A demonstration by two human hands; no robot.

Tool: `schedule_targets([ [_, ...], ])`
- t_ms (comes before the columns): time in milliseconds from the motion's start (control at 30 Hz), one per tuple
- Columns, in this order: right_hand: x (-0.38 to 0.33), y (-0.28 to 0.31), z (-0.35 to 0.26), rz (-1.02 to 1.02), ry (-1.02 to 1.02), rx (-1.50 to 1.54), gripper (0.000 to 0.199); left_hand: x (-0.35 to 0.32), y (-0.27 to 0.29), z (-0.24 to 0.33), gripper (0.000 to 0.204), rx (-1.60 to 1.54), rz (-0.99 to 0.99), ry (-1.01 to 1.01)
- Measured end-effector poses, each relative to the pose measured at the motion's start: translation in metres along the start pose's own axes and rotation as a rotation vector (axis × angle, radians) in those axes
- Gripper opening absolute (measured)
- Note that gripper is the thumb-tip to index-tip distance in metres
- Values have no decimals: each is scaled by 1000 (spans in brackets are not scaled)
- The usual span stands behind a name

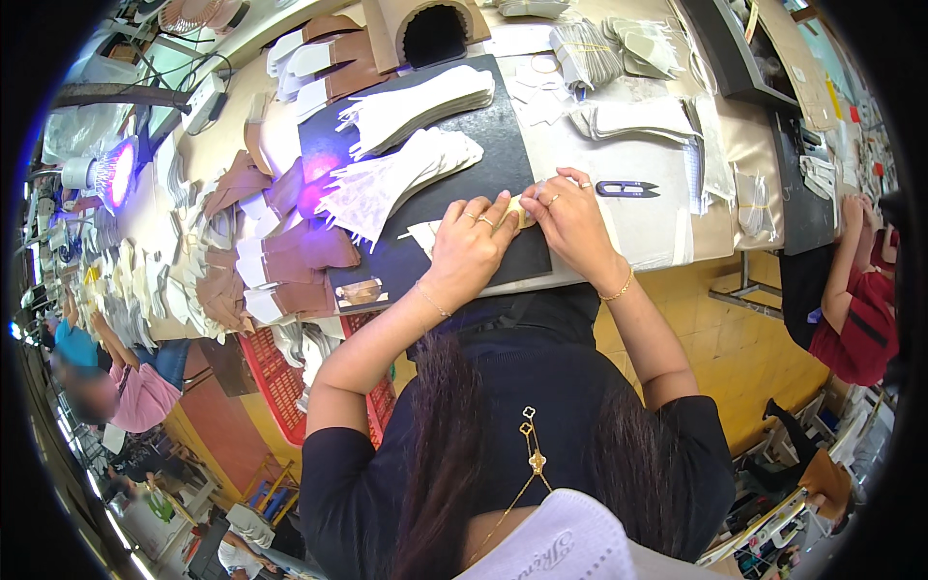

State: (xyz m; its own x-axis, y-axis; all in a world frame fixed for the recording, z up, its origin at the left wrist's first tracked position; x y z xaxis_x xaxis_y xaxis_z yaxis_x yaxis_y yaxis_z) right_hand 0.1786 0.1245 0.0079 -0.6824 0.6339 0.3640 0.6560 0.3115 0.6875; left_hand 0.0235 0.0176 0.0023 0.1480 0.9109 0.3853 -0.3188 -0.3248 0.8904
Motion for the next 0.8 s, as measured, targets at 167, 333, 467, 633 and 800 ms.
schedule_targets([
  [167,10,3,6,183,-38,-10,7,-6,-4,5,25,46,15,-1],
  [333,4,14,7,221,-125,74,19,-10,-6,5,26,-146,87,61],
  [467,-2,14,8,170,-222,102,27,-12,-2,8,30,-260,74,122],
  [633,-1,8,8,207,-213,166,22,-3,17,8,31,-281,105,136],
  [800,3,10,7,186,-203,178,26,2,63,-13,37,-198,176,221],
])
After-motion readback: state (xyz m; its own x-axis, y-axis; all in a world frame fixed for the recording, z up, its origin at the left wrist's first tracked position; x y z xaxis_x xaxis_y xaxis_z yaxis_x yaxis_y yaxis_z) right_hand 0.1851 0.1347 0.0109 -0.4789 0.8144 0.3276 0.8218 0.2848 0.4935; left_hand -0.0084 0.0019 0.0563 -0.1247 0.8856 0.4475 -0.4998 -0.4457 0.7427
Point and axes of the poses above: each hand's wrist, its own x-axis towards the middle knuckle, its own y-axis out of the back of the hand, z = x × y, the point moved 1 cm from there along x, towards the middle knuckle, and after that the axes turned 2 degrees about z, right-handed, at the moved point
